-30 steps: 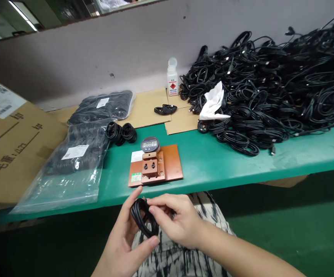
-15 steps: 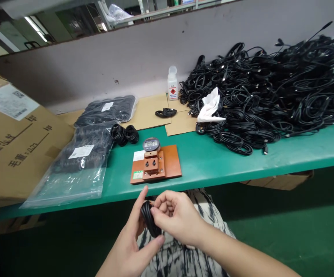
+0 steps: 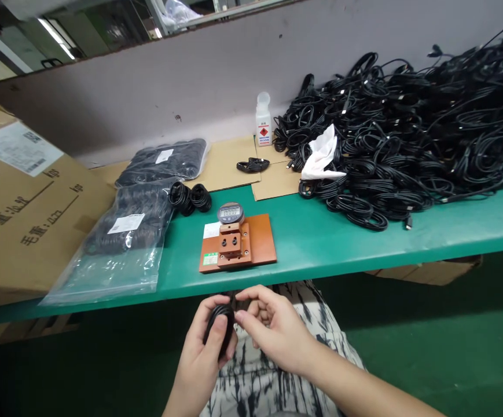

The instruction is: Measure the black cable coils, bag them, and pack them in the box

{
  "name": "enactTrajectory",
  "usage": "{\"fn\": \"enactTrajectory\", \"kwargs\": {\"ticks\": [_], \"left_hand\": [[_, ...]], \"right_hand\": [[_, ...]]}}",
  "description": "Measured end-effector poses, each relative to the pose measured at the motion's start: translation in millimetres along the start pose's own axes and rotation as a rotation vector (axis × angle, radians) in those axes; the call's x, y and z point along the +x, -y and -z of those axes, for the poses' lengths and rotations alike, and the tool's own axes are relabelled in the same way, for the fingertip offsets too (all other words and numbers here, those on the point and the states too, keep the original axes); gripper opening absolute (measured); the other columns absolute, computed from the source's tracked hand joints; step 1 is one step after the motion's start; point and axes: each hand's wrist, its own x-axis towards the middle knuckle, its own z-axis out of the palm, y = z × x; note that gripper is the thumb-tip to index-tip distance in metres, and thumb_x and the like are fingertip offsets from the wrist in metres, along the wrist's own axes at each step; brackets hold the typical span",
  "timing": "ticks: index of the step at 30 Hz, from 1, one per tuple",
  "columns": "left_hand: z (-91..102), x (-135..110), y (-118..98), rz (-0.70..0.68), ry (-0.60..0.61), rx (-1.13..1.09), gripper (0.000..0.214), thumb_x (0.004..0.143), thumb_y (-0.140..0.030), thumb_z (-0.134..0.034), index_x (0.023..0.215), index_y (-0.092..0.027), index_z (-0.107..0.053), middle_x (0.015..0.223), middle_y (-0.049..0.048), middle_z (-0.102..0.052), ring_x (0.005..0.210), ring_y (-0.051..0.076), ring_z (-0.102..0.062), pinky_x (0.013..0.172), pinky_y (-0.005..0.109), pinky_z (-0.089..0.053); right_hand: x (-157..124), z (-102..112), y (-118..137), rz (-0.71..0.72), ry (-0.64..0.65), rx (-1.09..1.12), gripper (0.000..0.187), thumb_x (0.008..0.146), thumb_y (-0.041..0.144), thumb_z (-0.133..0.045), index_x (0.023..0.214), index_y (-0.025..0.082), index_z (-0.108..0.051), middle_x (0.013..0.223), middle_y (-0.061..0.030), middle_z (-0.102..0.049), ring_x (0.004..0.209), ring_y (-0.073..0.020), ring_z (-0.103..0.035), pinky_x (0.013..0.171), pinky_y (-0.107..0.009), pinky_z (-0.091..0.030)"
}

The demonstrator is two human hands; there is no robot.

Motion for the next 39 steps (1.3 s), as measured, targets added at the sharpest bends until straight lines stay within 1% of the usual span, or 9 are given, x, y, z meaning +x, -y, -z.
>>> {"fn": "enactTrajectory", "kwargs": {"ticks": [2, 4, 13, 21, 29, 31, 34, 36, 39], "left_hand": [[-3.5, 0.2, 2.7, 0.071, 0.011, -0.088, 0.031, 0.09, -0.052, -0.052, 0.093, -0.021, -0.055, 0.05, -0.0068, -0.052, 0.036, 0.008, -0.044, 0.036, 0.017, -0.034], [-4.1, 0.3, 3.4, 0.074, -0.013, -0.084, 0.033, 0.087, -0.053, -0.056, 0.086, -0.02, -0.055, 0.057, -0.0053, -0.055, 0.037, 0.007, -0.045, 0.037, 0.017, -0.034], [2.0, 5.1, 4.9, -0.222, -0.098, 0.269, 0.031, 0.089, -0.045, -0.054, 0.078, -0.02, -0.066, 0.071, 0.0019, -0.067, 0.067, 0.018, -0.064, 0.064, 0.026, -0.049], [0.3, 5.7, 18.7, -0.136, -0.106, 0.296, 0.037, 0.089, -0.05, -0.053, 0.071, -0.019, -0.061, 0.063, 0.0, -0.06, 0.059, 0.016, -0.055, 0.056, 0.023, -0.042], [-0.2, 3.5, 33.4, -0.115, -0.007, 0.309, 0.047, 0.091, -0.054, -0.045, 0.061, -0.019, -0.05, 0.055, -0.0021, -0.047, 0.053, 0.013, -0.047, 0.053, 0.022, -0.038], [-0.2, 2.9, 36.2, -0.063, 0.01, 0.254, 0.044, 0.091, -0.055, -0.045, 0.068, -0.019, -0.054, 0.058, -0.0011, -0.052, 0.053, 0.014, -0.05, 0.052, 0.023, -0.041], [0.8, 0.4, 42.4, -0.065, -0.053, 0.198, 0.04, 0.086, -0.056, -0.053, 0.1, -0.019, -0.06, 0.083, 0.0058, -0.068, 0.069, 0.019, -0.064, 0.062, 0.028, -0.052], [3.7, -2.2, 48.8, -0.117, -0.091, 0.245, 0.047, 0.081, -0.049, -0.062, 0.118, -0.02, -0.056, 0.103, 0.0104, -0.07, 0.084, 0.023, -0.068, 0.073, 0.031, -0.056], [10.6, -5.8, 57.6, -0.273, -0.072, 0.378, 0.041, 0.083, -0.033, -0.063, 0.122, -0.023, -0.056, 0.115, 0.0111, -0.068, 0.094, 0.023, -0.069, 0.076, 0.03, -0.058]], "right_hand": [[0.3, -0.7, 1.0, 0.009, 0.03, -0.009, 0.033, 0.085, 0.039, -0.066, 0.109, 0.017, -0.061, 0.065, 0.0053, -0.054, 0.05, -0.0078, -0.053, 0.05, -0.02, -0.044], [1.2, -2.1, 2.0, 0.016, 0.061, -0.029, 0.033, 0.086, 0.038, -0.065, 0.111, 0.017, -0.064, 0.066, 0.0031, -0.057, 0.054, -0.0095, -0.054, 0.052, -0.022, -0.046], [2.0, -3.4, -6.5, 0.157, 0.073, -0.237, 0.021, 0.089, 0.028, -0.06, 0.106, 0.023, -0.071, 0.097, -0.0076, -0.063, 0.076, -0.0163, -0.062, 0.06, -0.025, -0.052], [0.0, -5.3, -17.6, 0.156, 0.05, -0.174, 0.018, 0.092, 0.028, -0.056, 0.105, 0.022, -0.067, 0.1, -0.0081, -0.064, 0.087, -0.0205, -0.064, 0.075, -0.031, -0.055], [-5.7, -7.6, -21.4, -0.036, 0.076, -0.019, 0.019, 0.092, 0.037, -0.058, 0.096, 0.019, -0.063, 0.094, -0.0054, -0.064, 0.092, -0.0214, -0.062, 0.084, -0.033, -0.05], [-4.7, -7.6, -23.7, -0.088, 0.073, 0.076, 0.023, 0.088, 0.041, -0.064, 0.094, 0.019, -0.062, 0.092, -0.0046, -0.064, 0.091, -0.0211, -0.062, 0.084, -0.033, -0.05], [-2.2, -5.5, -27.7, -0.119, -0.021, 0.197, 0.03, 0.081, 0.044, -0.072, 0.092, 0.019, -0.062, 0.091, -0.0037, -0.065, 0.091, -0.0206, -0.062, 0.083, -0.031, -0.051], [-0.7, -3.0, -29.8, -0.132, -0.105, 0.244, 0.032, 0.079, 0.046, -0.073, 0.092, 0.019, -0.061, 0.088, -0.0034, -0.066, 0.085, -0.0189, -0.062, 0.077, -0.028, -0.051], [0.7, 0.5, -30.0, -0.139, -0.156, 0.271, 0.031, 0.08, 0.045, -0.073, 0.091, 0.018, -0.062, 0.084, -0.0027, -0.066, 0.072, -0.0148, -0.06, 0.069, -0.025, -0.05]]}}
